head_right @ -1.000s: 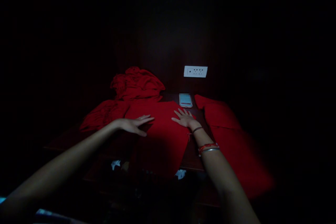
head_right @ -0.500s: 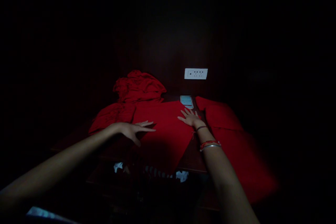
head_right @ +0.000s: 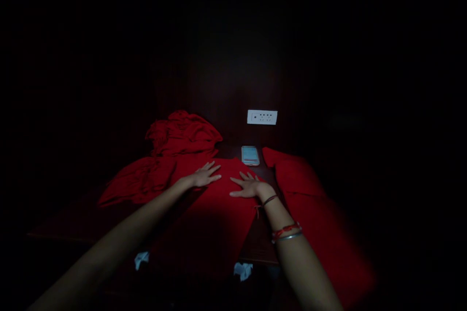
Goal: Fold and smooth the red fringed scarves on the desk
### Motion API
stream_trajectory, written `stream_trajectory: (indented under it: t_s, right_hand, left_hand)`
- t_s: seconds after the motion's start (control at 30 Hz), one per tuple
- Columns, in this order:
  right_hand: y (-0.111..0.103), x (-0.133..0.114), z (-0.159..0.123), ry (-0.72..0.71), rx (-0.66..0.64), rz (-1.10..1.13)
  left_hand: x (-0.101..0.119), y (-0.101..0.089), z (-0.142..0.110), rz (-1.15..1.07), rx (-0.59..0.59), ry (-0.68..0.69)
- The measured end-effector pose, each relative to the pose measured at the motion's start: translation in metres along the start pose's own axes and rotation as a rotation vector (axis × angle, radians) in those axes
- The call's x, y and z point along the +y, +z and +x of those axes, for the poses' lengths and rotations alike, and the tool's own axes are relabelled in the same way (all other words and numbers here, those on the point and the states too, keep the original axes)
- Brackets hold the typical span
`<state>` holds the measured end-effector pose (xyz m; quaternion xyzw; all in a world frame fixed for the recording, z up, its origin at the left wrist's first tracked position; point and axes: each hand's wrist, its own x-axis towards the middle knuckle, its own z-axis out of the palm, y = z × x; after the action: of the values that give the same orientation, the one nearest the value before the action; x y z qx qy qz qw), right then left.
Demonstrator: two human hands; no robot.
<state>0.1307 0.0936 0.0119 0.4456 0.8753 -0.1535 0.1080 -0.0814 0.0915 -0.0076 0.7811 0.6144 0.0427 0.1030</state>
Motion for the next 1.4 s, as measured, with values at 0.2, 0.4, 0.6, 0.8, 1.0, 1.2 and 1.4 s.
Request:
stream_trajectory:
  t_s: [0.2, 0.4, 0.6, 0.8, 1.0, 1.2, 1.4]
  right_hand:
    - [-0.006, 0.001, -0.005, -0.128, 0.122, -0.031]
    - [0.013, 0.003, 0.022, -0.023, 0.325, -0.041]
    - [0.017, 0.004, 0.036, 0.069, 0.207, 0.016]
    - [0.011, 0.027, 0.032, 0.192, 0.569, 0.068]
    - [0.009, 0.044, 0.026, 0.354, 0.527, 0.099]
    - [0.000, 0.031, 0.025, 0.334, 0.619, 0.104]
    - [0.001, 0.025, 0.019, 0.383, 0.593, 0.012]
  left_hand:
    - [-0.005, 0.007, -0.014, 0.021, -0.235, 0.026]
    - [-0.003, 0.013, -0.007, 0.022, -0.067, 0.025]
    - [-0.002, 0.020, 0.001, 0.046, -0.040, 0.051]
    - [-0.009, 0.019, -0.001, 0.045, 0.116, 0.115]
    - [-0.017, 0.021, 0.000, 0.075, 0.121, 0.063]
    - [-0.013, 0.023, 0.005, 0.071, 0.086, 0.030]
    - [0.007, 0.015, 0.000, 0.058, 0.331, 0.113]
